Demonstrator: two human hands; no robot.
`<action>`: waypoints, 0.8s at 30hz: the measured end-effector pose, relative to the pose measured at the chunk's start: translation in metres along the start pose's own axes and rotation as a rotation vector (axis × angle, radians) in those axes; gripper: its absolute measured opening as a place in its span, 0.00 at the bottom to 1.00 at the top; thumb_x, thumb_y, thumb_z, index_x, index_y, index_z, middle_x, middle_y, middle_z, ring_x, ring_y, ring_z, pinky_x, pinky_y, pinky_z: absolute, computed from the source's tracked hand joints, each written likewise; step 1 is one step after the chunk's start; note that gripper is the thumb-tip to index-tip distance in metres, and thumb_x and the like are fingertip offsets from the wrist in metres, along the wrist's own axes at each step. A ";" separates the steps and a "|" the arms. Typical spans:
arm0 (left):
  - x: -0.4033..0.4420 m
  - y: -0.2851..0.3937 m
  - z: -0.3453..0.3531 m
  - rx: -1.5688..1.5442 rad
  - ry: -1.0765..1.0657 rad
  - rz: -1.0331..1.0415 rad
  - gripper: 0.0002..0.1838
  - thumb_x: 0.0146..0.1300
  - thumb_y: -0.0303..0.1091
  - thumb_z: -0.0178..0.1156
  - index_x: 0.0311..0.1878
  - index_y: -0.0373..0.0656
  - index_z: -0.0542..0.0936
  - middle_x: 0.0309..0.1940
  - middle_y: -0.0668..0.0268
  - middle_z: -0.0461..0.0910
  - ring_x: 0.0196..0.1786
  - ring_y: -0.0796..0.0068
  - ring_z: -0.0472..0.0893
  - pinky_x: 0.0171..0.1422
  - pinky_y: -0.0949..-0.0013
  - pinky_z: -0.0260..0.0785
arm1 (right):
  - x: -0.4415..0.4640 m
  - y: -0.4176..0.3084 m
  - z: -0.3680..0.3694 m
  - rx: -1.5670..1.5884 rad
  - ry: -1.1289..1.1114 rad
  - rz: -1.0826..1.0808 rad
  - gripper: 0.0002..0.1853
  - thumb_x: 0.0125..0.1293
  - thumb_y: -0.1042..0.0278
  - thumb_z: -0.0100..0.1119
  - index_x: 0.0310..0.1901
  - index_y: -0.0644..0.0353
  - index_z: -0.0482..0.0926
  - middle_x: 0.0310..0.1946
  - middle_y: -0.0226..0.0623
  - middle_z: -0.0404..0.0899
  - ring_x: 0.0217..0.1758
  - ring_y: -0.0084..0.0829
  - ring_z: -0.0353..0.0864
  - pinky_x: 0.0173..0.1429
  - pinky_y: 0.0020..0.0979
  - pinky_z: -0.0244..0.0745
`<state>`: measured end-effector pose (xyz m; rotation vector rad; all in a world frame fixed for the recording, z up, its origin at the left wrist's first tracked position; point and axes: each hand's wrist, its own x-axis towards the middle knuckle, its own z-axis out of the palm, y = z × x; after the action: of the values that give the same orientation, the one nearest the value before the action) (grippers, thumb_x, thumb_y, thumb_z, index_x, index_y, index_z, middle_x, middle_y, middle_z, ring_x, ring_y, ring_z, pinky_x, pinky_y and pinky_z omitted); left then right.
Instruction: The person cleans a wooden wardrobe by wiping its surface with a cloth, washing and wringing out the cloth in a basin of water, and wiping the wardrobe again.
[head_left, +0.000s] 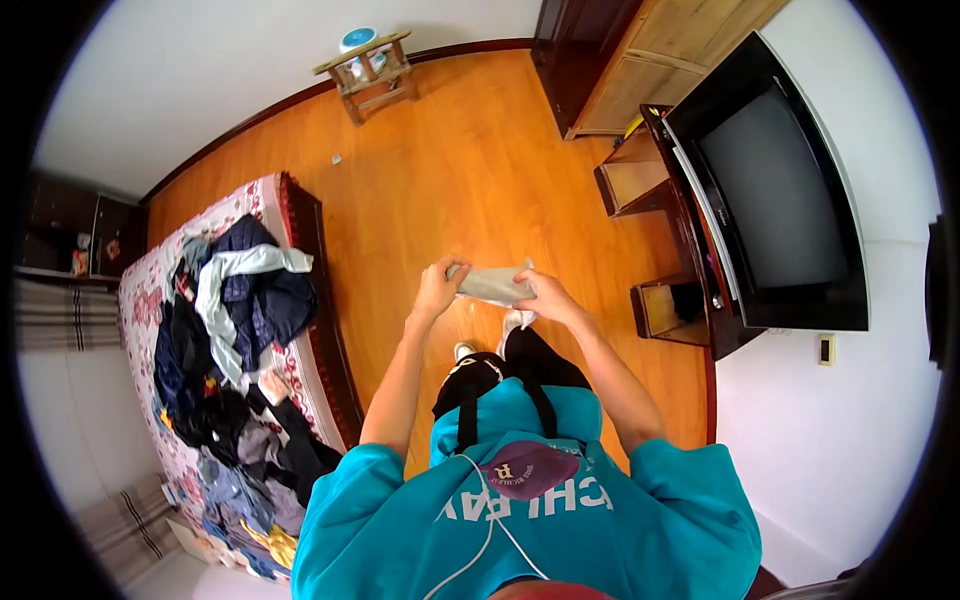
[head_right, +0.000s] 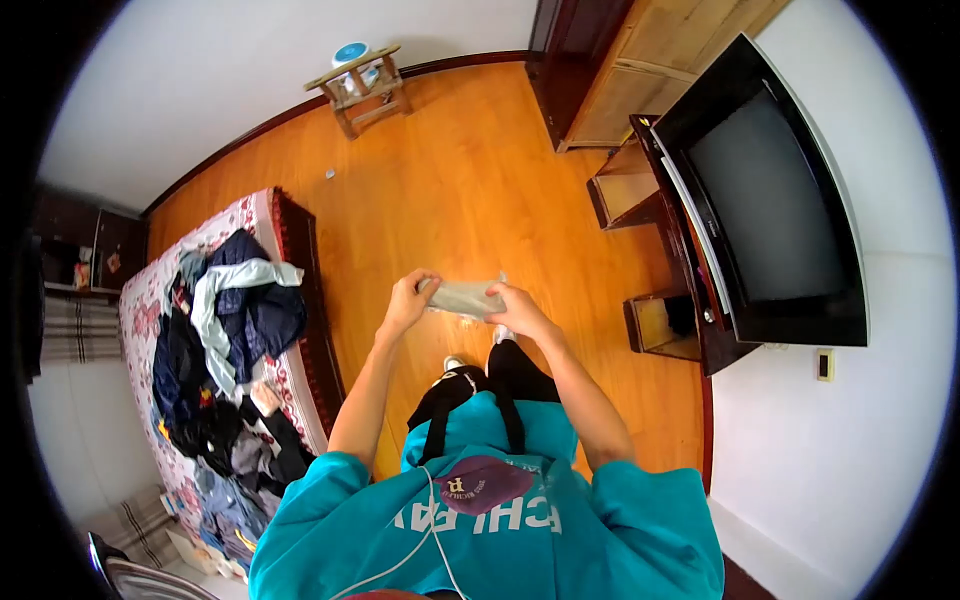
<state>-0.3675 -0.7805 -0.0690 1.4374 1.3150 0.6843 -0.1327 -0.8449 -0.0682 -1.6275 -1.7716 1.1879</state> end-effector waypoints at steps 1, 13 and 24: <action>0.019 0.002 -0.003 0.082 -0.067 0.031 0.09 0.62 0.33 0.59 0.40 0.38 0.81 0.31 0.58 0.82 0.33 0.70 0.80 0.38 0.67 0.71 | 0.009 -0.003 -0.006 -0.123 0.017 -0.045 0.23 0.48 0.73 0.68 0.48 0.66 0.74 0.43 0.50 0.78 0.49 0.47 0.77 0.50 0.38 0.74; 0.219 0.051 0.001 0.283 -0.217 0.044 0.10 0.62 0.34 0.58 0.40 0.37 0.82 0.28 0.56 0.82 0.31 0.67 0.81 0.38 0.65 0.72 | 0.170 0.030 -0.101 -0.208 0.185 -0.043 0.11 0.54 0.73 0.63 0.41 0.62 0.81 0.43 0.50 0.71 0.52 0.50 0.71 0.54 0.41 0.69; 0.368 0.108 0.002 0.466 -0.188 0.180 0.18 0.49 0.42 0.70 0.34 0.37 0.82 0.32 0.54 0.79 0.37 0.59 0.80 0.42 0.61 0.72 | 0.324 0.052 -0.200 -0.257 0.221 -0.284 0.04 0.55 0.73 0.60 0.29 0.63 0.76 0.34 0.45 0.78 0.44 0.45 0.76 0.52 0.44 0.67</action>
<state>-0.2379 -0.4202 -0.0510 1.9632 1.2548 0.3533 -0.0077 -0.4820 -0.0760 -1.5082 -1.9878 0.6492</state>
